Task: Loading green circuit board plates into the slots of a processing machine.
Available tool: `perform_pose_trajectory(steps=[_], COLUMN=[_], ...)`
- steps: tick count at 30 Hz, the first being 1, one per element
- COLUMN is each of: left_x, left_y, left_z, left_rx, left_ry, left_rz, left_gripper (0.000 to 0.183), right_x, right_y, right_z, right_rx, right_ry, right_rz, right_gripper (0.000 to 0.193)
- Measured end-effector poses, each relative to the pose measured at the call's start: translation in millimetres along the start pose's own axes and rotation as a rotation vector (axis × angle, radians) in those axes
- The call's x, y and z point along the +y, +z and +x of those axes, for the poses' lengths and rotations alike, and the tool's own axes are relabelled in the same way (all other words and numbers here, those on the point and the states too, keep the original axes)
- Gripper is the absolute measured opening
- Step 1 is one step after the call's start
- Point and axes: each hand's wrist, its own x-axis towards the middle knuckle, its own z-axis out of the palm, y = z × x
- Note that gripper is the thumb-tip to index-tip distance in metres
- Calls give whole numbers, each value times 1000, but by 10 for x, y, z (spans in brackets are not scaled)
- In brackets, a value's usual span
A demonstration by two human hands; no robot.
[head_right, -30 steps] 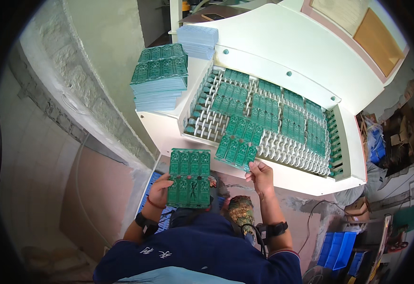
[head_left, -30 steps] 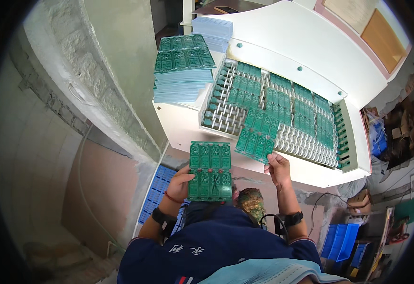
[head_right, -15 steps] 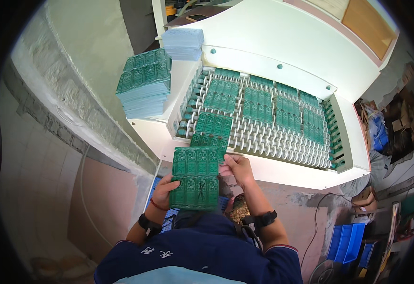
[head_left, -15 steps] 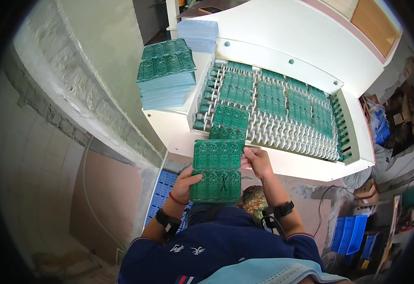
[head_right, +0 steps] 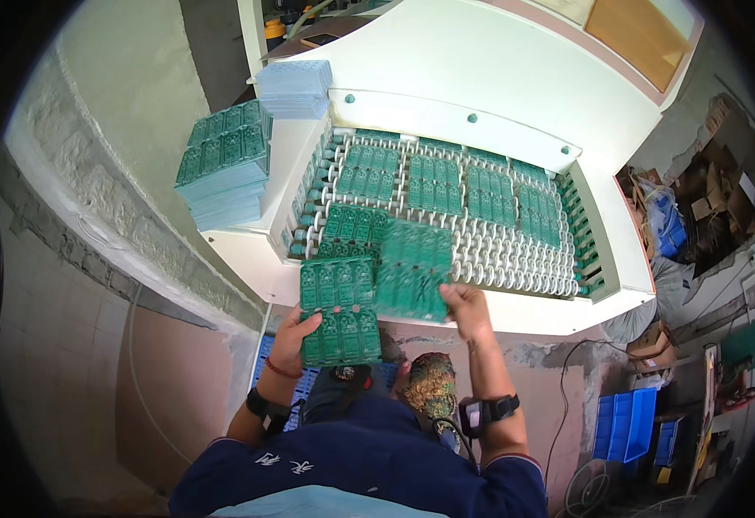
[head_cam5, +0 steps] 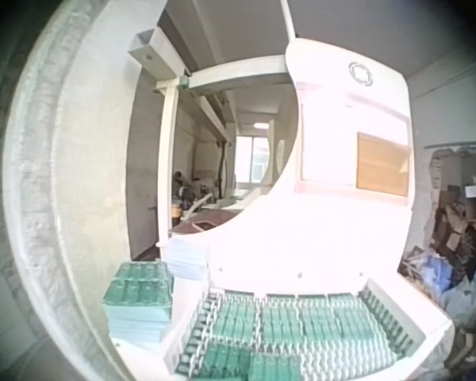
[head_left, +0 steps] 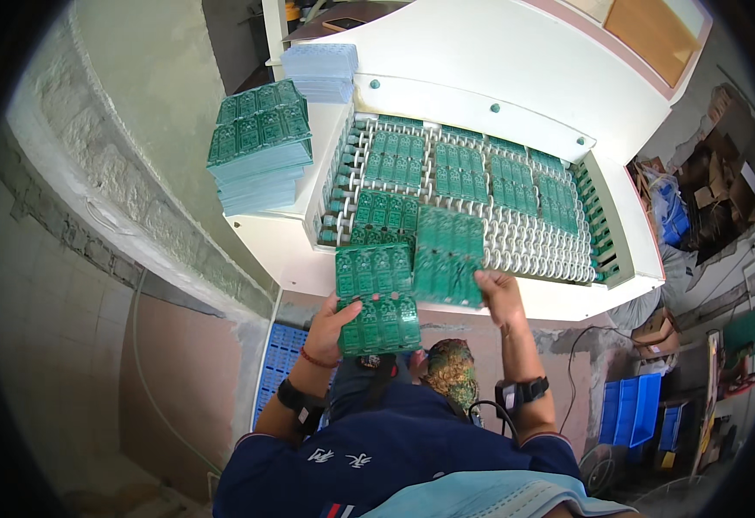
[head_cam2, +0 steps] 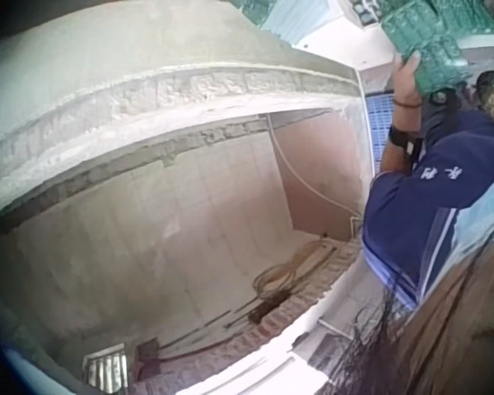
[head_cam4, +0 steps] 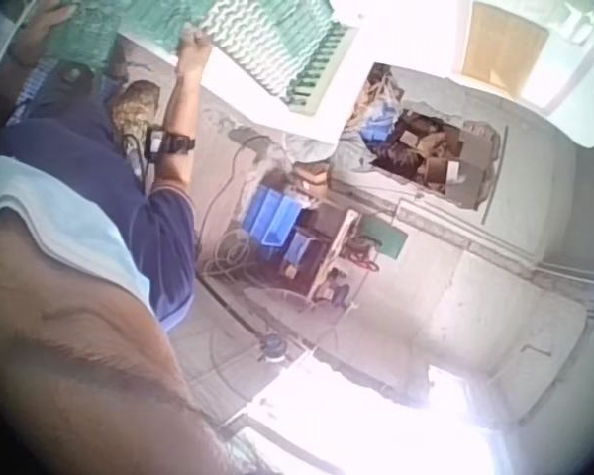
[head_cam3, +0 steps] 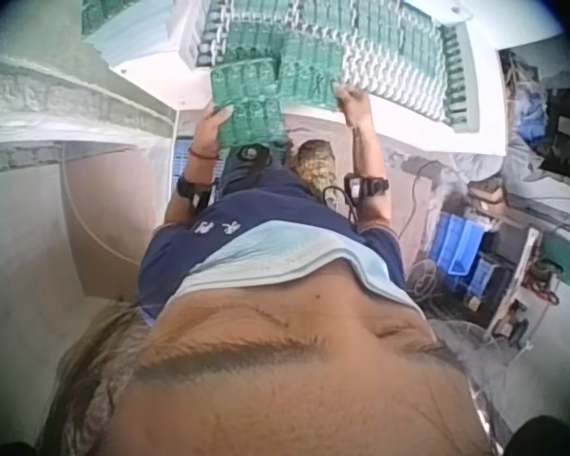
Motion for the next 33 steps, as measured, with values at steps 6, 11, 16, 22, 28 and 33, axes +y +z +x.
perform_pose_trajectory(steps=[6, 11, 16, 22, 28, 33], left_x=[-3, -14, -63, -108, -95, -111], left_y=[-141, -201, -98, 72, -34, -16], left_z=[-105, -113, -11, 54, -32, 11], left_rx=[35, 25, -12, -65, -38, -105], left_ry=[13, 8, -48, -72, -72, -94], left_rz=[37, 34, 4, -28, -62, -181], left_gripper=[27, 26, 26, 28, 29, 36], right_x=[-130, -327, -348, -248, -200, -166], right_y=[-220, -612, -420, -19, -748, -864], right_z=[333, 268, 108, 210, 197, 212], right_rx=[235, 406, 325, -49, 54, 145], right_ry=[-79, -74, -556, -922, -753, -704], right_rz=[-751, -796, -989, -1328, -1370, -1347], right_gripper=[39, 32, 22, 49, 47, 46])
